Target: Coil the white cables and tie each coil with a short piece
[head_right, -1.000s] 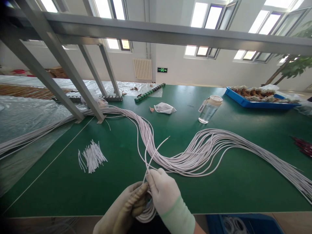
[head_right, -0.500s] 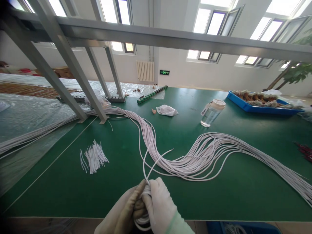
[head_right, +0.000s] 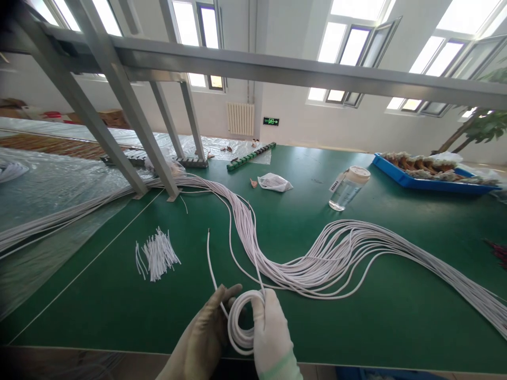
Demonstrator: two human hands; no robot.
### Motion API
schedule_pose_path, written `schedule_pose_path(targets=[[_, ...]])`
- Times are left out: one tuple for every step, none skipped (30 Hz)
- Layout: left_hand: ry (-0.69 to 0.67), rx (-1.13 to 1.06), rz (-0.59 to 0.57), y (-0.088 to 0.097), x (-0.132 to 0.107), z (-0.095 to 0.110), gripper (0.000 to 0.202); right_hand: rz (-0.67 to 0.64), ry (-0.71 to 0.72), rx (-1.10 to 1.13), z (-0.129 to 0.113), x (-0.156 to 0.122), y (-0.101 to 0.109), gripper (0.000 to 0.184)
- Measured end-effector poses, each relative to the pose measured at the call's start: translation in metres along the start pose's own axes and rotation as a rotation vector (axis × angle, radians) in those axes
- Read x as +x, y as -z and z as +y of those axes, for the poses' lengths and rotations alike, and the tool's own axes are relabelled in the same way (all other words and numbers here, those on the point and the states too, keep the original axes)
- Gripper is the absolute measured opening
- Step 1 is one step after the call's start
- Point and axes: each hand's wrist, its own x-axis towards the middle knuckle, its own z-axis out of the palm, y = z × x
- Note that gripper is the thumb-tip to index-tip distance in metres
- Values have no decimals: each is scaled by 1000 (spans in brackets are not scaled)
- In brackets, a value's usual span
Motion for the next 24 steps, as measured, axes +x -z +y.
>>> schedule_pose_path(targets=[[16, -7, -48, -3, -1, -1, 38, -10, -7, 12, 2, 1, 0, 55], [26, -4, -99, -8, -2, -1, 36, -20, -11, 24, 4, 3, 0, 56], [27, 13, -148, -12, -4, 0, 37, -38, -9, 37, 5, 3, 0, 57], [20, 36, -192, -16, -7, 1, 40, -46, -8, 49, 4, 4, -1, 57], [18, 54, -231, -20, -9, 1, 44, -34, -9, 59, 3, 4, -1, 56], [4, 76, -251, -22, -10, 1, 48, -9, -11, 68, 1, 4, -2, 55], [-20, 96, -244, -22, -10, 0, 48, 18, -12, 74, -2, 3, -3, 54], [-42, 110, -217, -21, -10, -1, 47, 49, -14, 78, -5, 2, -5, 53], [-56, 130, -181, -18, -9, -3, 44, 72, -17, 82, -7, 1, -6, 52], [-70, 163, -139, -15, -9, -4, 43, 85, -18, 91, -9, 1, -7, 52], [-86, 207, -94, -11, -8, -5, 44, 87, -21, 100, -9, 0, -8, 52], [-104, 255, -52, -8, -8, -6, 46, 87, -29, 106, -9, 0, -9, 52], [-123, 300, -18, -5, -8, -7, 48, 91, -43, 110, -8, 1, -10, 53], [-149, 339, 16, -5, -8, -8, 51, 104, -61, 109, -6, 1, -11, 53], [-173, 359, 41, -5, -8, -8, 53, 123, -81, 106, -5, 2, -12, 54], [-187, 357, 51, -7, -8, -9, 55, 146, -100, 104, -4, 3, -12, 54], [-189, 343, 42, -10, -8, -9, 58, 166, -114, 106, -4, 4, -13, 53], [-182, 325, 18, -15, -8, -10, 62, 179, -122, 115, -4, 5, -14, 53], [-173, 307, -9, -20, -9, -11, 67, 185, -125, 128, -5, 6, -15, 52], [-157, 299, -28, -24, -9, -11, 72, 181, -123, 142, -7, 6, -16, 51], [-140, 303, -28, -29, -9, -11, 77, 173, -119, 154, -9, 6, -17, 51], [-129, 315, -8, -33, -9, -11, 79, 167, -115, 163, -11, 6, -18, 51], [-128, 330, 23, -35, -9, -10, 77, 159, -107, 172, -12, 6, -18, 51], [-139, 345, 57, -37, -9, -9, 72, 136, -97, 189, -12, 6, -18, 51]])
